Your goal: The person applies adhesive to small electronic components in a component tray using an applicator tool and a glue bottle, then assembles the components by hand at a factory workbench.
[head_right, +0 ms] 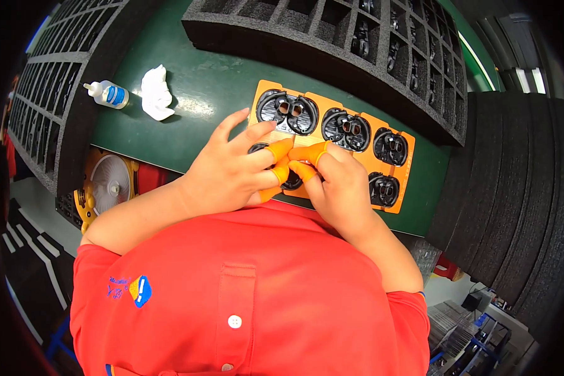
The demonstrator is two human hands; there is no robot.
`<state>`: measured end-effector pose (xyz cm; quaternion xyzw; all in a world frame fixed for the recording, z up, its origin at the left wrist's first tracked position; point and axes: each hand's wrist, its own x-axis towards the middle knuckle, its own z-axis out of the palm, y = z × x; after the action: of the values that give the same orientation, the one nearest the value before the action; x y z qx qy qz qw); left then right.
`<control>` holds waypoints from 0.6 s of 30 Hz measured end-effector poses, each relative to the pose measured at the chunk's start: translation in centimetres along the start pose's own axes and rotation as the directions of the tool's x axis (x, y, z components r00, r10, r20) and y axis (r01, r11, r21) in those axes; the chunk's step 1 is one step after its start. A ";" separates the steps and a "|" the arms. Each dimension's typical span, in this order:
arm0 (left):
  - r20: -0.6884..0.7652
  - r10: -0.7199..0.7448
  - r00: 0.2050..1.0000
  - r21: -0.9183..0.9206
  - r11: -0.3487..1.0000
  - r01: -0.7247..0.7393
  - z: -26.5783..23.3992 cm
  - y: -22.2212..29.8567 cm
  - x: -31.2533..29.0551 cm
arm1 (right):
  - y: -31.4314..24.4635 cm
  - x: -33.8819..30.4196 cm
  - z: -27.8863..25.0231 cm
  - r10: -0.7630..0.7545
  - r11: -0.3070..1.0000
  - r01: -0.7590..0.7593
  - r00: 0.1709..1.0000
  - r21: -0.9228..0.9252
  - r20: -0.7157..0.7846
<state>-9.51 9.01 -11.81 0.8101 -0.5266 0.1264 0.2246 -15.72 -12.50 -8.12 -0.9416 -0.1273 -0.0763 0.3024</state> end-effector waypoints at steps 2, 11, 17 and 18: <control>0.093 0.021 0.995 0.040 0.999 -0.025 -0.3 0.2 0.1 | -0.1 -0.1 -0.2 0.014 0.999 -0.014 1.000 0.043 0.010; -0.030 -0.044 0.999 -0.177 0.983 0.038 0.0 -1.0 -1.6 | -2.4 1.0 -2.8 0.243 0.919 -0.247 0.969 0.306 0.051; -0.039 -0.190 0.981 -0.434 0.888 0.155 -1.2 -1.8 -3.0 | -1.6 2.0 -0.5 -0.059 0.994 0.048 0.991 0.094 0.119; -0.026 -0.199 0.980 -0.443 0.881 0.167 -1.1 -2.0 -3.2 | -1.5 2.2 -0.3 -0.083 0.995 0.073 0.984 0.070 0.158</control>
<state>-8.98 12.77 -12.71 0.7798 -0.4541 0.0114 0.4308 -14.11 -11.09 -6.59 -0.9288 -0.1905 -0.0078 0.3179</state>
